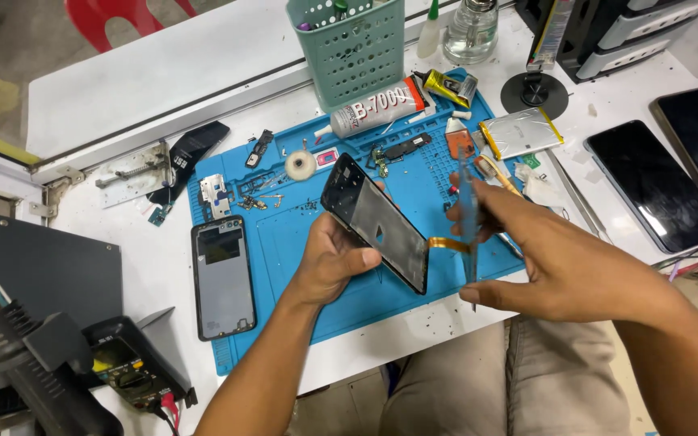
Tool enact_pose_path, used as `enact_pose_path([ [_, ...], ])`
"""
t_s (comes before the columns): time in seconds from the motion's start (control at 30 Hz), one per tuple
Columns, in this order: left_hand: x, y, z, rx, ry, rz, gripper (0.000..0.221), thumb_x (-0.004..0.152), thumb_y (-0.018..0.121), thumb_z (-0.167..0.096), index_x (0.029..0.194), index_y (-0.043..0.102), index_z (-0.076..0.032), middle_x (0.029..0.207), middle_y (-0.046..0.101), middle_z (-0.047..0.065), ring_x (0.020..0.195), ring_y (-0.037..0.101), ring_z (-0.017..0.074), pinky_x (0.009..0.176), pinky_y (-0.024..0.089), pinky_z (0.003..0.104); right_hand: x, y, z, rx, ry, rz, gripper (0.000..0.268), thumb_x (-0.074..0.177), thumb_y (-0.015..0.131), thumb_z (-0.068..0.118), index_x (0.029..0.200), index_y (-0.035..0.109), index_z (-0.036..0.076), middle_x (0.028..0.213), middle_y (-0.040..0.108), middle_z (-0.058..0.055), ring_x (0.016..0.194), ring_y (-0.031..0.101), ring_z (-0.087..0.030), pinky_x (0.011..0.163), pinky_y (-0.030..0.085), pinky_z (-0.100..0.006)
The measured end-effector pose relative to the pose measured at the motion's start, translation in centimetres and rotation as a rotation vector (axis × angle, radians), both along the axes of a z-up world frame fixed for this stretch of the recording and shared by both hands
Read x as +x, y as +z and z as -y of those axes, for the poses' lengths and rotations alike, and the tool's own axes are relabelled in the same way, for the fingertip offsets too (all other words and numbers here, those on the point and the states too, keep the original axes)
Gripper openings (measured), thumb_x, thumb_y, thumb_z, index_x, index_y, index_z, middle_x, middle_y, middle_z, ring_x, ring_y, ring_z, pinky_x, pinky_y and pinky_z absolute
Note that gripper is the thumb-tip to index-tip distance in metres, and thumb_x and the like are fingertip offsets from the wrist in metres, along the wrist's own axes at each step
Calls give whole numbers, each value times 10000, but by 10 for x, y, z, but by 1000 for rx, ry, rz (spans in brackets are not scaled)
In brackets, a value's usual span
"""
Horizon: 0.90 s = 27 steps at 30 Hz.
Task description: Repairing a mobile phone by applying adhesive and assembling internal components
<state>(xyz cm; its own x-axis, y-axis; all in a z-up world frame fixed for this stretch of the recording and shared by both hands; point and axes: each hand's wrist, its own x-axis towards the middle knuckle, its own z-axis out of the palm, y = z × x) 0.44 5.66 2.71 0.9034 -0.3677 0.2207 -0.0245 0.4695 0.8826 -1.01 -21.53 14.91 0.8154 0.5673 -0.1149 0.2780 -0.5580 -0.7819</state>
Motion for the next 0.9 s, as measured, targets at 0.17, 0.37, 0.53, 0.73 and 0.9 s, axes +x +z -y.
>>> enact_pose_path([
  [0.17,-3,3,2,48,25,-1,792,770,895,-270,1416,504,-31,1271,629,93,1154,637,241,997,570,384,1,-11,-13,-53,-15,125,1106,736,855,361,1609,233,85,1368,552,-110,1163,595,-238,990,476,-381],
  [0.37,-3,1,5,46,10,28,786,756,910,-209,1417,520,-34,1240,647,72,1104,644,197,1005,557,341,1,-2,-30,-134,26,180,1009,765,833,428,1578,313,133,1315,599,-60,1195,550,-248,1095,311,-430],
  [0.53,-2,-1,5,16,-2,10,825,739,923,-208,1427,512,-17,1197,657,63,1091,652,193,992,568,331,2,-7,-27,-208,9,100,1121,755,847,435,1632,215,137,1573,406,-126,1463,366,-290,1129,308,-428],
  [0.73,-4,0,6,29,14,59,676,758,914,-228,1314,572,-51,1225,647,85,1168,641,244,1044,561,379,0,-5,-32,-204,40,117,1085,756,853,400,1618,248,139,1495,465,-117,1415,422,-272,1111,328,-400],
  [0.9,-4,1,7,48,4,34,766,739,919,-224,1372,544,-11,1276,649,104,1219,634,258,1066,561,392,0,0,-36,-287,-30,32,1049,723,872,401,1599,311,262,1303,552,-74,1221,566,-266,983,448,-403],
])
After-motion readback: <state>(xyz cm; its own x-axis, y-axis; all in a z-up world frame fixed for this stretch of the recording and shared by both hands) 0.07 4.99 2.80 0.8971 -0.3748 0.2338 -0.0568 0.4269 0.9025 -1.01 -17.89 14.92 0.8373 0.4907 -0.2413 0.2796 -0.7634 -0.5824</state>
